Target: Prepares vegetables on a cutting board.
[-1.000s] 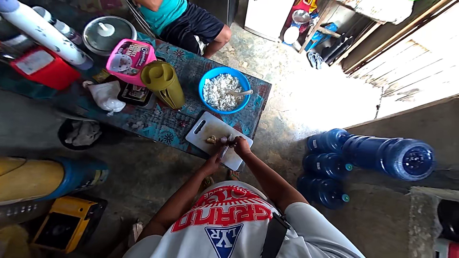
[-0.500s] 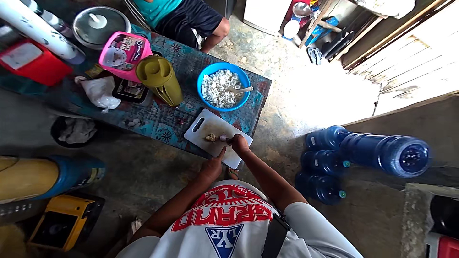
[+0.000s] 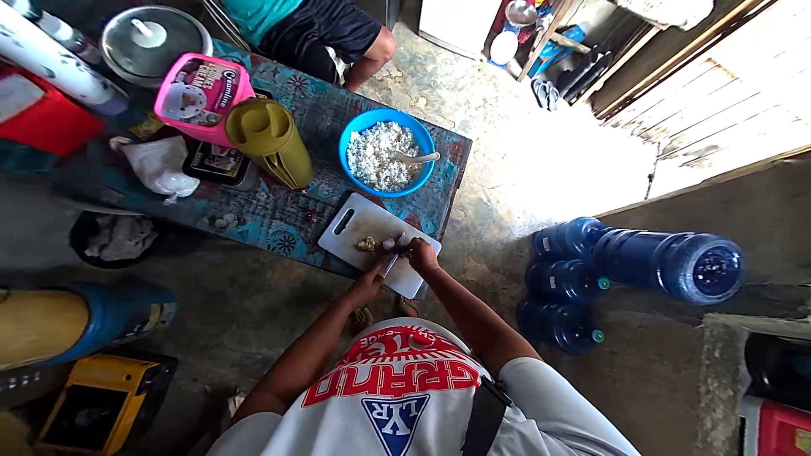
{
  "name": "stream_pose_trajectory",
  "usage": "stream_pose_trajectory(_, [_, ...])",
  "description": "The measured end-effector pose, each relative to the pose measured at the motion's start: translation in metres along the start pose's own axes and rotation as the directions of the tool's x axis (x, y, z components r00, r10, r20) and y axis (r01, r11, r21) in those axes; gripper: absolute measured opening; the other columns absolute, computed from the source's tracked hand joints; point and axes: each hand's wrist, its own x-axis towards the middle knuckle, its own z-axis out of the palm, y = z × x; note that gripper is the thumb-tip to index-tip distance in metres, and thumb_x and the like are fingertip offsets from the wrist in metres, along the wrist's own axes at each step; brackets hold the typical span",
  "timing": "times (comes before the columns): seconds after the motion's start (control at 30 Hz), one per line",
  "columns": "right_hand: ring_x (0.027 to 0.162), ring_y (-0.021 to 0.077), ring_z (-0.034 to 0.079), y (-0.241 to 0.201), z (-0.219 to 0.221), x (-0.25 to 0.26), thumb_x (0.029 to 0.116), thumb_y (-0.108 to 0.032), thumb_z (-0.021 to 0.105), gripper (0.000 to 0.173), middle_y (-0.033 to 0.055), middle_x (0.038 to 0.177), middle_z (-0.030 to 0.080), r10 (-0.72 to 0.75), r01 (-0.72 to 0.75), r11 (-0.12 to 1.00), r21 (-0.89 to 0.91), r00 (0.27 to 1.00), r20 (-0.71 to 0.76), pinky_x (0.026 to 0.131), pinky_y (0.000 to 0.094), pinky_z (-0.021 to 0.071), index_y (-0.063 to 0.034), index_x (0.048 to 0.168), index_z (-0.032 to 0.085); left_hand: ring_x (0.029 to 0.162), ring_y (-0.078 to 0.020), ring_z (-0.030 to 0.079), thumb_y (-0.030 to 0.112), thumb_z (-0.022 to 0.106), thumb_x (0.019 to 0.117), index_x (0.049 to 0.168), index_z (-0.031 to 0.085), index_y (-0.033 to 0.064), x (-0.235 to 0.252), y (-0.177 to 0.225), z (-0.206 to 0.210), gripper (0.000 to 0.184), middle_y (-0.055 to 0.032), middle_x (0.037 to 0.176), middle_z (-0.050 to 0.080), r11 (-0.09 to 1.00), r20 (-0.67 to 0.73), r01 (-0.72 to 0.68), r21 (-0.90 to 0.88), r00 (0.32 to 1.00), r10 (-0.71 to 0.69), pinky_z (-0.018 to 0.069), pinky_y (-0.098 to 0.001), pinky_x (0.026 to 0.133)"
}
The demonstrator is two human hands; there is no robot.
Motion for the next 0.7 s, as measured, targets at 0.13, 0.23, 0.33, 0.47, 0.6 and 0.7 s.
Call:
stream_pose_trajectory(0.13, [0.114, 0.0373, 0.066, -0.008, -0.002, 0.001, 0.093, -0.011, 0.073, 0.022, 0.0224, 0.122, 0.067, 0.025, -0.024, 0.999, -0.033, 0.999, 0.022, 0.099, 0.0551, 0.0543, 0.0025, 0.111, 0.07, 0.118, -0.0422, 0.066, 0.021, 0.034, 0.1122, 0.168, 0.01, 0.027, -0.024, 0.032, -0.004, 0.061, -0.0267, 0.129, 0.066, 0.924, -0.063, 0.024, 0.382, 0.998, 0.0, 0.05, -0.0574, 0.103])
stream_pose_trajectory(0.23, [0.119, 0.0374, 0.064, -0.022, -0.009, 0.003, 0.0936, -0.011, 0.07, 0.022, 0.022, 0.125, 0.066, 0.069, -0.055, 0.989, -0.137, 0.992, 0.102, 0.1, 0.0548, 0.054, 0.0029, 0.11, 0.069, 0.114, -0.0432, 0.067, 0.016, 0.038, 0.1088, 0.167, 0.005, 0.0342, -0.041, 0.058, 0.003, 0.07, -0.0254, 0.124, 0.066, 0.849, -0.094, 0.117, 0.515, 0.992, -0.08, 0.0542, -0.0598, 0.093])
stream_pose_trajectory(0.33, [0.119, 0.0368, 0.064, -0.026, -0.01, 0.004, 0.0948, -0.013, 0.068, 0.022, 0.0218, 0.124, 0.065, 0.091, -0.069, 0.983, -0.168, 0.988, 0.124, 0.099, 0.0539, 0.0543, 0.0029, 0.11, 0.069, 0.111, -0.0425, 0.069, 0.01, 0.041, 0.1056, 0.167, 0.0, 0.0355, -0.041, 0.064, 0.008, 0.078, -0.0246, 0.122, 0.067, 0.849, -0.091, 0.157, 0.504, 0.988, -0.129, 0.0558, -0.059, 0.09])
stream_pose_trajectory(0.47, [0.119, 0.0389, 0.064, -0.016, -0.007, 0.0, 0.0945, -0.011, 0.07, 0.022, 0.0233, 0.124, 0.066, 0.049, -0.039, 0.993, -0.107, 0.995, 0.088, 0.101, 0.0565, 0.053, 0.0033, 0.111, 0.07, 0.118, -0.0431, 0.066, 0.018, 0.036, 0.1106, 0.167, 0.002, 0.028, -0.02, 0.04, 0.017, 0.067, -0.0265, 0.129, 0.065, 0.914, -0.063, 0.111, 0.389, 0.994, -0.094, 0.0516, -0.0596, 0.1])
stream_pose_trajectory(0.6, [0.113, 0.0382, 0.066, 0.0, -0.001, 0.0, 0.0928, -0.013, 0.075, 0.024, 0.0229, 0.119, 0.068, -0.004, 0.004, 1.0, -0.01, 1.0, 0.007, 0.1, 0.0554, 0.053, 0.0026, 0.11, 0.071, 0.079, -0.0301, 0.065, 0.029, 0.036, 0.1135, 0.167, 0.01, 0.0262, -0.005, 0.007, 0.005, 0.06, -0.0211, 0.106, 0.065, 0.999, -0.007, 0.03, 0.029, 1.0, -0.029, 0.0562, -0.0467, 0.074])
stream_pose_trajectory(0.7, [0.112, 0.0369, 0.067, 0.0, 0.0, -0.002, 0.0932, -0.012, 0.074, 0.023, 0.0223, 0.12, 0.068, -0.001, 0.001, 1.0, -0.001, 1.0, -0.001, 0.1, 0.0549, 0.0536, 0.0024, 0.111, 0.07, 0.093, -0.0343, 0.07, 0.026, 0.038, 0.1129, 0.167, 0.011, 0.0291, -0.011, 0.014, -0.006, 0.061, -0.0244, 0.12, 0.067, 0.993, -0.024, 0.025, 0.115, 0.999, -0.023, 0.0572, -0.0503, 0.086])
